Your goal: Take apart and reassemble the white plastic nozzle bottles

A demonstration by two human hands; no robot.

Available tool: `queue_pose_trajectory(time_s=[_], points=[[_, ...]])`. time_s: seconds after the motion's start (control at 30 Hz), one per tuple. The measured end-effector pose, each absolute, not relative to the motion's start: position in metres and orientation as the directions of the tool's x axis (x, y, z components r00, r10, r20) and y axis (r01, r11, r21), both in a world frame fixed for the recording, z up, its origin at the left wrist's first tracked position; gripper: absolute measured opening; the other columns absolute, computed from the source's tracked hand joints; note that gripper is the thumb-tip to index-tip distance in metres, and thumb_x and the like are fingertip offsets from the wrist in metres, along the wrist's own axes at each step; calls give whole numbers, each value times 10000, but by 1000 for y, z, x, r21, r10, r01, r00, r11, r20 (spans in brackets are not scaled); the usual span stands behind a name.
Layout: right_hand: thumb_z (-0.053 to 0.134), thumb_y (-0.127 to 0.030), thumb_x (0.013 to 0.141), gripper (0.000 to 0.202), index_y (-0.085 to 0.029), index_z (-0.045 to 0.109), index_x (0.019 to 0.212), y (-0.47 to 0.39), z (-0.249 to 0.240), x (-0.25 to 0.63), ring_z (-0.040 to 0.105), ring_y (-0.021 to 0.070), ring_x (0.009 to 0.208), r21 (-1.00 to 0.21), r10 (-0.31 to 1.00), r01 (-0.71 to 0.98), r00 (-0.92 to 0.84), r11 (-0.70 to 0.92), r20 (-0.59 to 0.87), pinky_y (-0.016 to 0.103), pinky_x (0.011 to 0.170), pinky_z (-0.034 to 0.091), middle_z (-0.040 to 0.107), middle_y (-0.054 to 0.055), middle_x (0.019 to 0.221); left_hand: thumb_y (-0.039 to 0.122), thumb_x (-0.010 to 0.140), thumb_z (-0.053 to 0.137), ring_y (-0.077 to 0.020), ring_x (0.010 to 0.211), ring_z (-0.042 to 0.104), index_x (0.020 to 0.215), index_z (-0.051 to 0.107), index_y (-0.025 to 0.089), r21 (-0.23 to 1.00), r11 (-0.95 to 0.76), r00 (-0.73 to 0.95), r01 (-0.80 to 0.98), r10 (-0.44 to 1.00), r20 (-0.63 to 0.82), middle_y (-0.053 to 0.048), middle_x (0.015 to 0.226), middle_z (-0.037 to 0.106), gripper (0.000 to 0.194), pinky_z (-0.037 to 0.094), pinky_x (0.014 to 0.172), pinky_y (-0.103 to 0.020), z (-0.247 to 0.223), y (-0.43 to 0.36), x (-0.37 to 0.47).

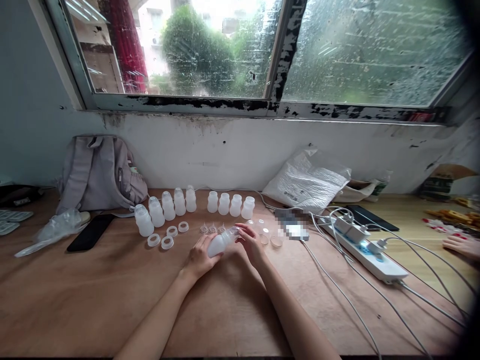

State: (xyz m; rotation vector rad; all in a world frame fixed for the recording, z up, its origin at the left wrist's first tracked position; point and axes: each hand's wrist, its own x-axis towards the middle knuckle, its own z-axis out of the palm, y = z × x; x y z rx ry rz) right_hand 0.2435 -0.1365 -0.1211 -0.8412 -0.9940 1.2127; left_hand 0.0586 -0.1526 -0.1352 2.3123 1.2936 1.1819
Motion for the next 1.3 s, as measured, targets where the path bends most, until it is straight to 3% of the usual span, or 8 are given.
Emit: queue_pose_trajectory(time_s=[0.43, 0.63, 0.73, 0.87, 1.3], points=[[659, -326, 663, 200, -214, 613, 822, -145, -120, 228, 509, 133, 674, -919, 989, -364, 50, 149, 140, 256, 586, 412, 575, 10, 762, 274, 691, 585, -214, 965, 525, 1159, 442, 232, 474, -622, 321, 624, 756, 570, -52, 1058, 553, 491, 453, 830, -351, -139, -148, 47], [520, -519, 716, 368, -170, 607, 639, -148, -114, 226, 530, 147, 556, -877, 978, -451, -188, -167, -89, 278, 529, 426, 591, 42, 635, 285, 676, 603, -202, 966, 527, 1160, 477, 252, 446, -732, 480, 516, 678, 557, -43, 1043, 554, 502, 451, 848, -325, -125, -149, 40], [493, -540, 722, 401, -160, 617, 681, -149, -112, 225, 547, 163, 541, -854, 929, -419, -324, -308, -177, 284, 485, 431, 602, 58, 645, 264, 659, 618, -195, 951, 527, 1173, 485, 264, 442, -742, 505, 504, 668, 546, -40, 1037, 551, 531, 456, 836, -309, -122, -149, 37], [477, -553, 728, 410, -163, 598, 694, -149, -114, 226, 568, 181, 544, -833, 887, -369, -374, -412, -273, 290, 451, 442, 608, 60, 648, 255, 667, 603, -198, 919, 526, 1183, 489, 278, 393, -751, 549, 531, 658, 515, -45, 1022, 553, 529, 462, 811, -324, -124, -148, 34], [543, -501, 698, 346, -167, 528, 610, -148, -128, 218, 438, 97, 400, -875, 929, -341, -260, -344, -263, 206, 365, 298, 515, -10, 506, 257, 669, 617, -208, 934, 501, 1191, 483, 288, 396, -750, 573, 530, 661, 485, -54, 999, 530, 540, 438, 858, -359, -132, -151, 37]])
